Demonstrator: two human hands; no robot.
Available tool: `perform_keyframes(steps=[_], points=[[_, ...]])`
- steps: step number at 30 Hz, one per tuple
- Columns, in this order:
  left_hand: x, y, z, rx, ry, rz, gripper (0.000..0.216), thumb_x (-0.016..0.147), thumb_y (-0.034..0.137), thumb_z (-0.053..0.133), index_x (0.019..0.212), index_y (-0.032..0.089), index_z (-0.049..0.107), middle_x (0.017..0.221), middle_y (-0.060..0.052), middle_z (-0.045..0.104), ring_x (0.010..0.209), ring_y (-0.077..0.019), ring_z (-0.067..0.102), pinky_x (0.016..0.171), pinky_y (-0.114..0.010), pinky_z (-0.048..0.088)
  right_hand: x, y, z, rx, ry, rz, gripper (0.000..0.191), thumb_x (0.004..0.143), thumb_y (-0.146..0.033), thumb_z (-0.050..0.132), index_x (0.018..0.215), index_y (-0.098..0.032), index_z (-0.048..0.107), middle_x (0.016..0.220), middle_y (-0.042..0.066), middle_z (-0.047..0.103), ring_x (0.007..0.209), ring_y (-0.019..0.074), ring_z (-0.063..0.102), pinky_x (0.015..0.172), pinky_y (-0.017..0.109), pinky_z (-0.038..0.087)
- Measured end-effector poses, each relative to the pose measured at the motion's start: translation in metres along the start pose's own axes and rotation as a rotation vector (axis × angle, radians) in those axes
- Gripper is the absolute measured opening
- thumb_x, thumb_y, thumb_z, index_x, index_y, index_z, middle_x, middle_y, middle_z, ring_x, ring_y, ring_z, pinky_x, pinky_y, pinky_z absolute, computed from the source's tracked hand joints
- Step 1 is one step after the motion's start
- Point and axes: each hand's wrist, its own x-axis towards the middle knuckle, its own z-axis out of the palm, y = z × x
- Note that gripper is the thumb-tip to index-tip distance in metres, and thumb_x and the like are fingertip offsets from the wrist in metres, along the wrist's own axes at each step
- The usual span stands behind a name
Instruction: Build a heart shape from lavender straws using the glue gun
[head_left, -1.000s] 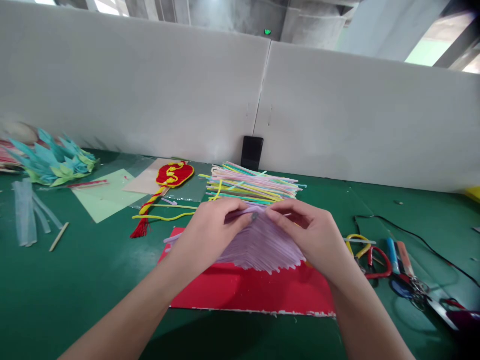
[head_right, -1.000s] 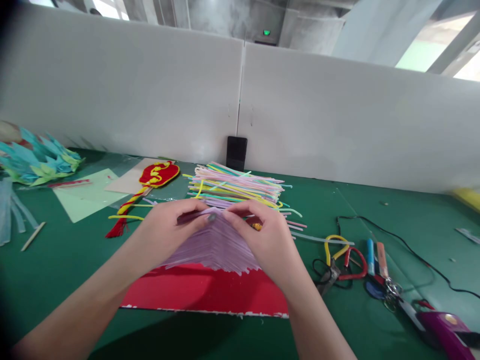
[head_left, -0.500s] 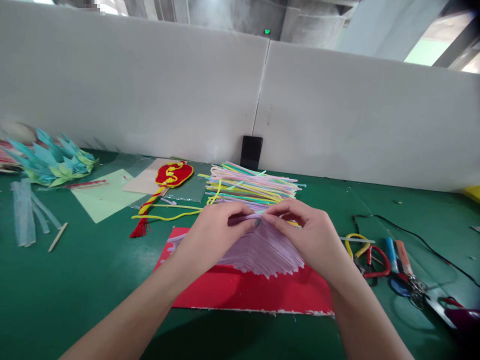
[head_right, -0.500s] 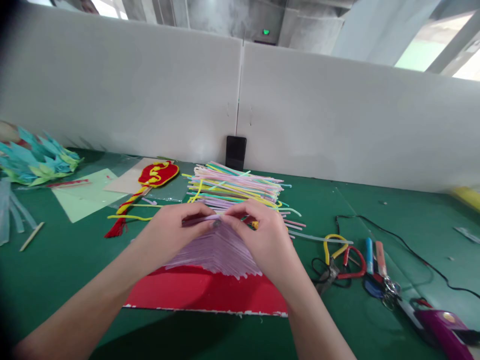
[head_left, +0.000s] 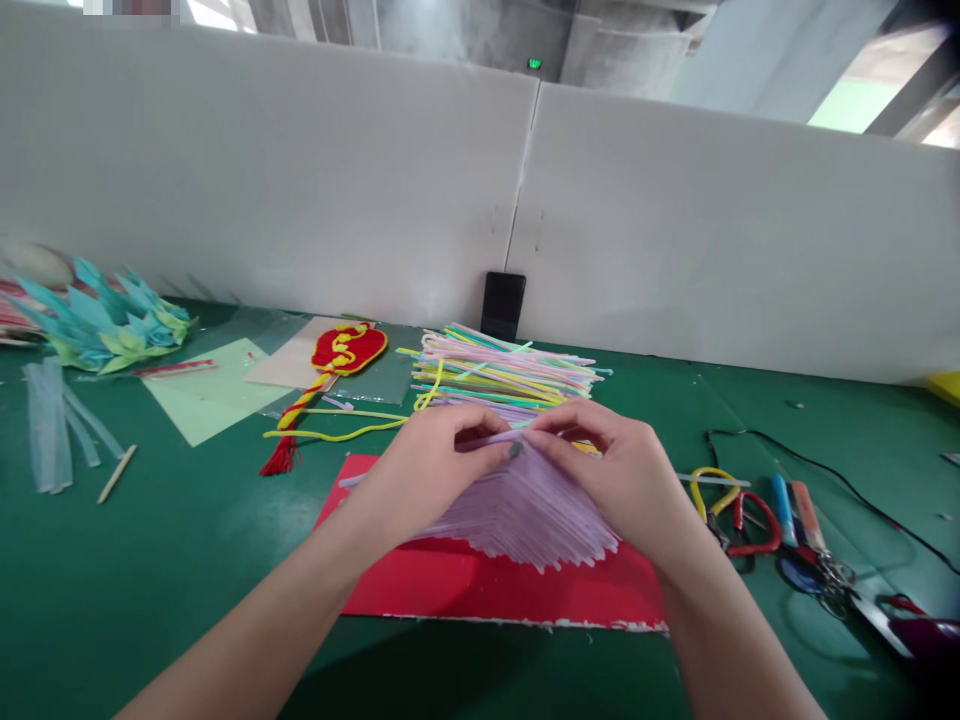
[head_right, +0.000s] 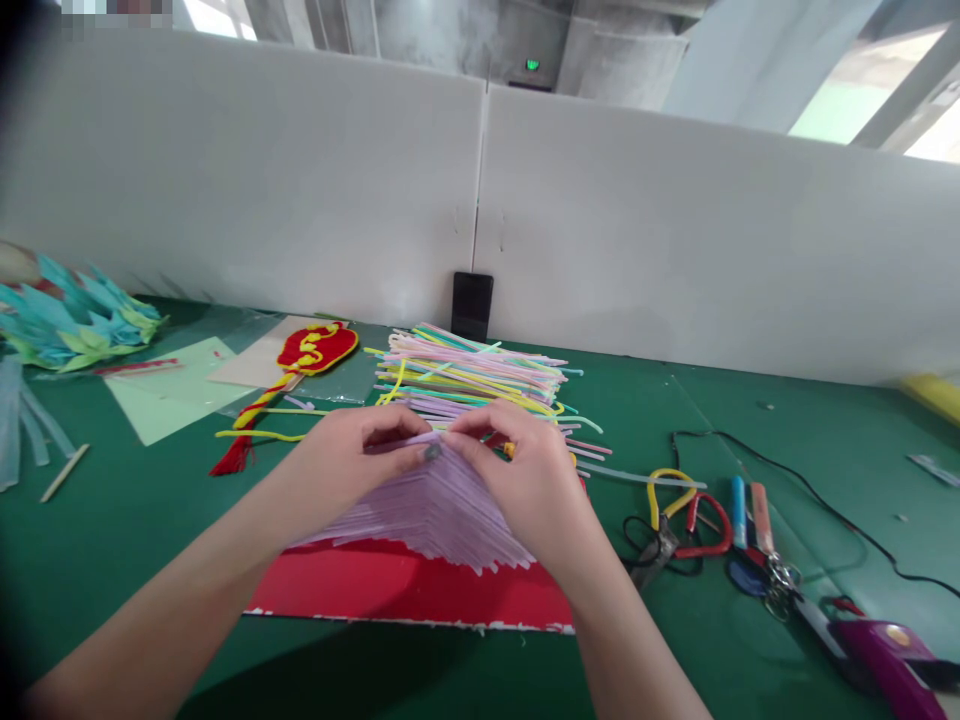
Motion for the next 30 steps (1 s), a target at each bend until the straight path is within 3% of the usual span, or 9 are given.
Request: perform_keyframes(steps=[12, 30], points=[[0.0010, 0.0018, -0.0019, -0.062, -0.061, -0.076, 0.012, 0.081, 0.031, 0.060, 0.081, 0.022, 0.067, 0.077, 0.004, 0.066, 0.071, -0.0122, 0.057, 0.064, -0.021, 0.044, -0.0006, 0.0008, -0.0008, -0.002, -0.010, -0.014, 0.006, 0.080, -0.025, 0.063, 0.078, -0.023, 0.068, 0.081, -0.001, 0.069, 0.079, 0.0152, 0.062, 0.073, 0.029, 0.046], [0.0009, 0.0010, -0.0013, -0.043, -0.031, -0.087, 0.010, 0.081, 0.029, 0.060, 0.079, 0.021, 0.065, 0.077, 0.005, 0.066, 0.072, -0.0114, 0.058, 0.066, -0.021, 0.043, -0.0008, 0.0016, -0.0014, 0.022, -0.029, -0.011, 0.005, 0.080, -0.024, 0.064, 0.076, -0.024, 0.068, 0.080, -0.003, 0.070, 0.080, 0.0132, 0.062, 0.073, 0.024, 0.045]])
